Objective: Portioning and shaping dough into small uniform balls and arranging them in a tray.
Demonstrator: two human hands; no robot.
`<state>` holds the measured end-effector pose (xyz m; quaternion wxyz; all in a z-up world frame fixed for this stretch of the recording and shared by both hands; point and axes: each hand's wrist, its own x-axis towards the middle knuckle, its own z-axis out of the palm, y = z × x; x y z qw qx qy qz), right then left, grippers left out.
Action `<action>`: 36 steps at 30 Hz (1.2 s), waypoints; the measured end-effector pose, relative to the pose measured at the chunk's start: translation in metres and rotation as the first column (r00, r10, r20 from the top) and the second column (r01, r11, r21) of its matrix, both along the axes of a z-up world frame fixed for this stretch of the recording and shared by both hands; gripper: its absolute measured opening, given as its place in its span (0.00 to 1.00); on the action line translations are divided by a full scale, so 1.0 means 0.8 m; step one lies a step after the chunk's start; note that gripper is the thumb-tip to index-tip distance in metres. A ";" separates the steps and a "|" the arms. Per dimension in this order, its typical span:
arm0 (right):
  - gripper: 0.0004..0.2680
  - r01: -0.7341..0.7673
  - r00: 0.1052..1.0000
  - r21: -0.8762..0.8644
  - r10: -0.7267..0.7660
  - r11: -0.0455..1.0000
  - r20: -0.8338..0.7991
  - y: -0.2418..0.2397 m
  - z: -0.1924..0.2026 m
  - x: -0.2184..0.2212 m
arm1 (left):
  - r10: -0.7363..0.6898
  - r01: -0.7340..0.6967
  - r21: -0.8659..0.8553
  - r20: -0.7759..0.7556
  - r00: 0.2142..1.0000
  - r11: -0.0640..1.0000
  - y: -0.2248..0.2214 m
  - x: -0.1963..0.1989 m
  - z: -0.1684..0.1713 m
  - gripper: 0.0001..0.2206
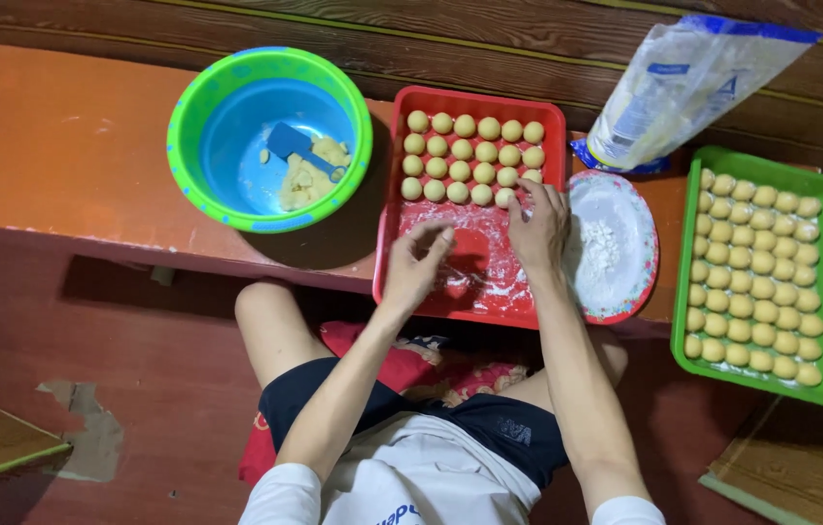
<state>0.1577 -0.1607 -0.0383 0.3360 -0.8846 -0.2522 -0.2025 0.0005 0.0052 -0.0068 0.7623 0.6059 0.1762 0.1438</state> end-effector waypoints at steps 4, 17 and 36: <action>0.10 -0.154 0.988 0.108 0.154 0.982 0.008 0.031 0.033 -0.016 | 0.281 -0.336 0.296 0.214 0.936 0.894 0.077 -0.015 0.065 0.09; 0.13 -0.540 0.839 -0.531 0.363 0.653 -0.406 0.332 0.144 -0.052 | -0.034 0.640 0.557 -0.740 0.672 0.529 0.385 0.053 -0.038 0.40; 0.14 -0.503 0.811 -0.326 0.308 0.800 -0.497 0.343 0.139 -0.038 | -0.105 0.571 0.459 -0.710 0.696 0.681 0.347 0.028 0.081 0.28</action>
